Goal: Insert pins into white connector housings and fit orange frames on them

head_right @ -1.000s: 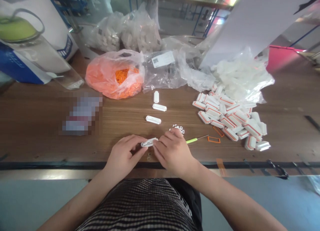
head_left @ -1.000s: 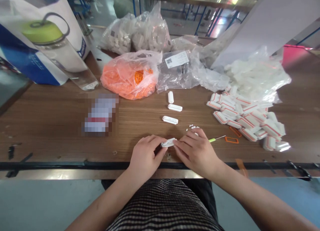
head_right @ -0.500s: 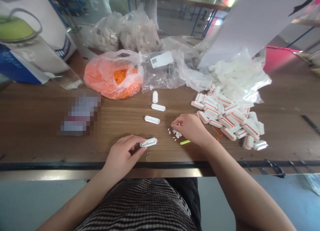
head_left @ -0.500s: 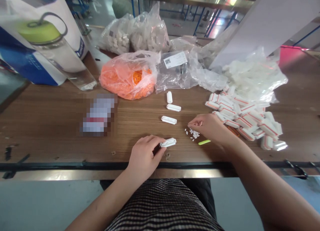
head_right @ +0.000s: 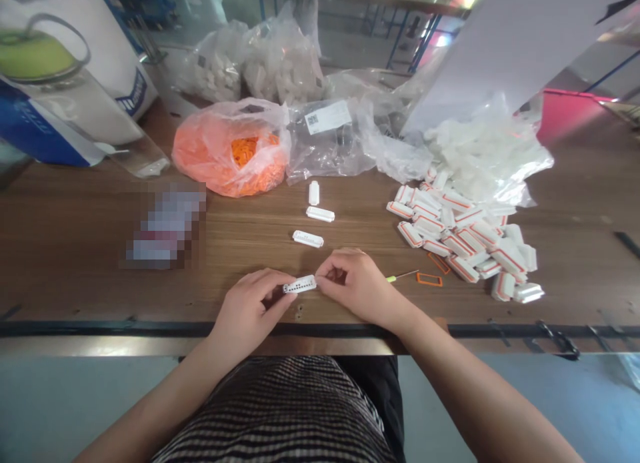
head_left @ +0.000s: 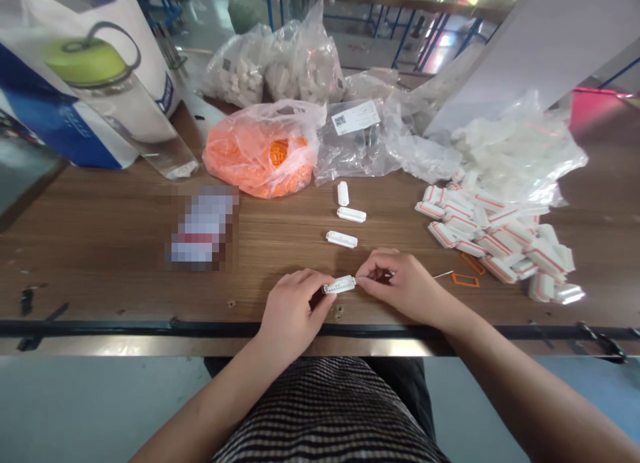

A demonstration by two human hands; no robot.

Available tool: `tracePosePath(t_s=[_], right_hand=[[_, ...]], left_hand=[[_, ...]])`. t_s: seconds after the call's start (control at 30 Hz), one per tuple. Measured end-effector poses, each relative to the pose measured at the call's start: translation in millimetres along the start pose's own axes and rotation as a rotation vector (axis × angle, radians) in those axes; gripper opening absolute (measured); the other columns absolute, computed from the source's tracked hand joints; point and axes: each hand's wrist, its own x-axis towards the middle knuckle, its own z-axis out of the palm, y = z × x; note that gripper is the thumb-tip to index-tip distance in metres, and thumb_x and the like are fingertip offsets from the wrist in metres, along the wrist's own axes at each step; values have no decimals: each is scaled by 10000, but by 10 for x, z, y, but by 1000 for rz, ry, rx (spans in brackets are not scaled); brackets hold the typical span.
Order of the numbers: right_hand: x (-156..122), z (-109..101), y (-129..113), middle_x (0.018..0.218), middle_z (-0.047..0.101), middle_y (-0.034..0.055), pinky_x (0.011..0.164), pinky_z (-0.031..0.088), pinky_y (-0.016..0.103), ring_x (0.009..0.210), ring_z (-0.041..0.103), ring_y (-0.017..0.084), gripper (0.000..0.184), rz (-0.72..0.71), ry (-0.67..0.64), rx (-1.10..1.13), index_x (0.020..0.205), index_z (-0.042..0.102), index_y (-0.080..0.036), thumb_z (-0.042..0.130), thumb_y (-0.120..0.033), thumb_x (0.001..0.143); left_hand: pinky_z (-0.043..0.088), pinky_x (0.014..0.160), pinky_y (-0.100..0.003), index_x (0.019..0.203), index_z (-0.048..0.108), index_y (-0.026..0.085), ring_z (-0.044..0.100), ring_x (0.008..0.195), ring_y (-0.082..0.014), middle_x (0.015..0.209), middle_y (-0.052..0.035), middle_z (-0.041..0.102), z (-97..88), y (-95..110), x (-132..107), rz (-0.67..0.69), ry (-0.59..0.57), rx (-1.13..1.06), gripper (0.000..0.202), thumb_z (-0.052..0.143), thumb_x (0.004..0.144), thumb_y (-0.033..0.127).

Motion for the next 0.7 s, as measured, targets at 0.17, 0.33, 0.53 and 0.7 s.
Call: tracePosePath(t_s=[0.17, 0.33, 0.53, 0.7], right_hand=[[-20, 102, 12, 655, 619, -30, 730, 411, 322, 655, 541, 127, 135, -59, 14, -12, 710, 647, -215, 628, -225, 844], [-21, 111, 26, 661, 618, -28, 737, 401, 331, 670, 549, 134, 130, -88, 22, -46, 723, 641, -216, 614, -216, 851], [-25, 153, 46, 654, 614, -18, 719, 396, 335, 663, 552, 142, 153, -152, 44, -92, 715, 627, -212, 587, -220, 862], [-24, 179, 75, 654, 598, -12, 705, 385, 332, 671, 548, 150, 171, -223, 71, -177, 712, 629, -204, 564, -201, 871]], left_hand=[[466, 704, -351, 969, 664, 219, 598, 755, -191, 851, -11, 674, 7, -11, -2, 12, 5, 0, 97, 636, 877, 207], [467, 706, -355, 965, 660, 215, 602, 757, -193, 855, -11, 680, 15, -8, 1, 12, 12, -16, 91, 641, 877, 205], [481, 740, -365, 959, 664, 210, 616, 795, -197, 896, -14, 697, 22, 14, -17, -3, 9, -29, 91, 656, 869, 200], [483, 758, -372, 987, 667, 218, 613, 807, -194, 930, -11, 704, 33, 14, -34, -14, -5, -25, 117, 649, 872, 210]])
